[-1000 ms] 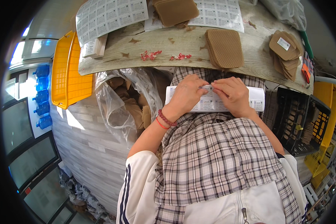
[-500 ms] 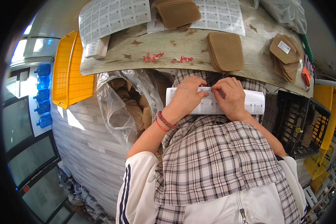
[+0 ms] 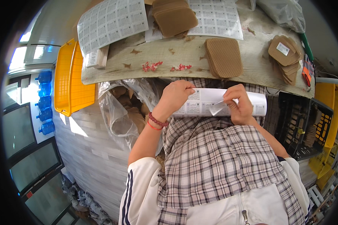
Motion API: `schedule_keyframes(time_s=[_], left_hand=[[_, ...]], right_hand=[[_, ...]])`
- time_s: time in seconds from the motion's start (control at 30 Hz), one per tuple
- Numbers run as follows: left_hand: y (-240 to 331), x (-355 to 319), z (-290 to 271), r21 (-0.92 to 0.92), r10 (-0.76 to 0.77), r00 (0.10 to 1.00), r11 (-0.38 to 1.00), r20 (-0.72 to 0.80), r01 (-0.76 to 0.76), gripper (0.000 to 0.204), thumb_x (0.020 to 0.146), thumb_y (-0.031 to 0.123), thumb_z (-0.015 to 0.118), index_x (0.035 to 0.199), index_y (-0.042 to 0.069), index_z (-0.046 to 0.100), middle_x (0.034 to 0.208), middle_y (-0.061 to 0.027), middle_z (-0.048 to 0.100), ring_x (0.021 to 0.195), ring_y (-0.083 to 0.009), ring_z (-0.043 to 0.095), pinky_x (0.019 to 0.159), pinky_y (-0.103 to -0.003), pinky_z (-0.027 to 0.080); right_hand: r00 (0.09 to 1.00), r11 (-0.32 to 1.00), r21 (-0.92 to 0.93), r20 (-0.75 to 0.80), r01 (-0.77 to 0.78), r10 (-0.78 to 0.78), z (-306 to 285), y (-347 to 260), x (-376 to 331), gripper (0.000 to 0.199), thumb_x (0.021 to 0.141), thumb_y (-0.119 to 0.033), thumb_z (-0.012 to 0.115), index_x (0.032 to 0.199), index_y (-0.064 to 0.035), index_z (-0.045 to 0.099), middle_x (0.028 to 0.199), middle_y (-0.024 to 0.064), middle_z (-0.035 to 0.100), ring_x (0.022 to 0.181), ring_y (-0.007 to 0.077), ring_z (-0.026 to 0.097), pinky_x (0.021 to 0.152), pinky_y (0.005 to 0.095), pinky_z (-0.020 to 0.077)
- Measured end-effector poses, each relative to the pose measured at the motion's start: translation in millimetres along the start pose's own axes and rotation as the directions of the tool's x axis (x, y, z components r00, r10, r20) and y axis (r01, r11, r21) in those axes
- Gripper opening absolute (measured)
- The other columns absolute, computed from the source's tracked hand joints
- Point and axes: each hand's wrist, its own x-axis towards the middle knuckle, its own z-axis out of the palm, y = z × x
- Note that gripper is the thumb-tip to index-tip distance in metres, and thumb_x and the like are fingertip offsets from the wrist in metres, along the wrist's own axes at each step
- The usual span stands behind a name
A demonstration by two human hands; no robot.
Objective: The person repeatedly peels labels from a roll and sticks them onto small brown cardboard pieces, then stacks the labeled pieces on the table. The person also retrieves more cardboard pieces from a plastic bag and continues labeling them.
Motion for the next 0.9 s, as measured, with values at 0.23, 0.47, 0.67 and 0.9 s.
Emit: schedule_keyframes(time_s=[0.23,0.47,0.67,0.9], left_hand=[[50.8,6.7,12.1,0.338,0.493,0.819,0.855,-0.294,-0.393,0.031,0.087,0.005,0.067,0.118,0.0,0.068,0.117,-0.0168,0.065,0.112,-0.0362,0.061,0.098,-0.046,0.048],[63.3,35.0,41.8,0.507,0.627,0.75,0.726,-0.21,-0.465,0.04,0.087,0.003,0.067,0.125,-0.008,0.062,0.133,-0.0227,0.06,0.133,-0.0377,0.053,0.114,-0.051,0.039],[64.8,35.8,38.8,0.495,0.603,0.776,0.74,-0.187,-0.456,0.04,0.087,0.003,0.066,0.126,-0.008,0.061,0.135,-0.0235,0.059,0.134,-0.038,0.052,0.115,-0.051,0.039],[64.9,39.2,39.2,0.484,0.599,0.782,0.743,-0.172,-0.463,0.041,0.088,0.004,0.067,0.127,-0.007,0.061,0.135,-0.0231,0.059,0.133,-0.0382,0.052,0.115,-0.051,0.039]], right_hand=[[0.88,0.87,0.159,-0.009,-0.467,0.475,-64.4,42.7,87.4,0.002,0.102,-0.002,0.059,0.101,-0.0008,0.059,0.09,0.0,0.06,0.085,0.0077,0.055,0.08,0.0232,0.0463],[0.84,0.852,-0.048,0.148,-0.521,0.522,-58.1,63.7,127.1,0.001,0.1,-0.002,0.061,0.1,-0.0011,0.061,0.087,-0.0004,0.06,0.08,0.0075,0.053,0.074,0.024,0.0465],[0.832,0.838,-0.145,0.12,-0.526,0.543,-52.4,76.1,128.2,0.006,0.096,-0.007,0.066,0.098,-0.0009,0.064,0.086,0.0026,0.066,0.078,0.0115,0.057,0.071,0.0287,0.0477],[0.848,0.845,-0.177,0.084,-0.505,0.524,-51.7,74.0,126.0,0.006,0.095,-0.006,0.067,0.098,-0.001,0.065,0.087,0.0045,0.068,0.079,0.0137,0.06,0.073,0.0301,0.0495]])
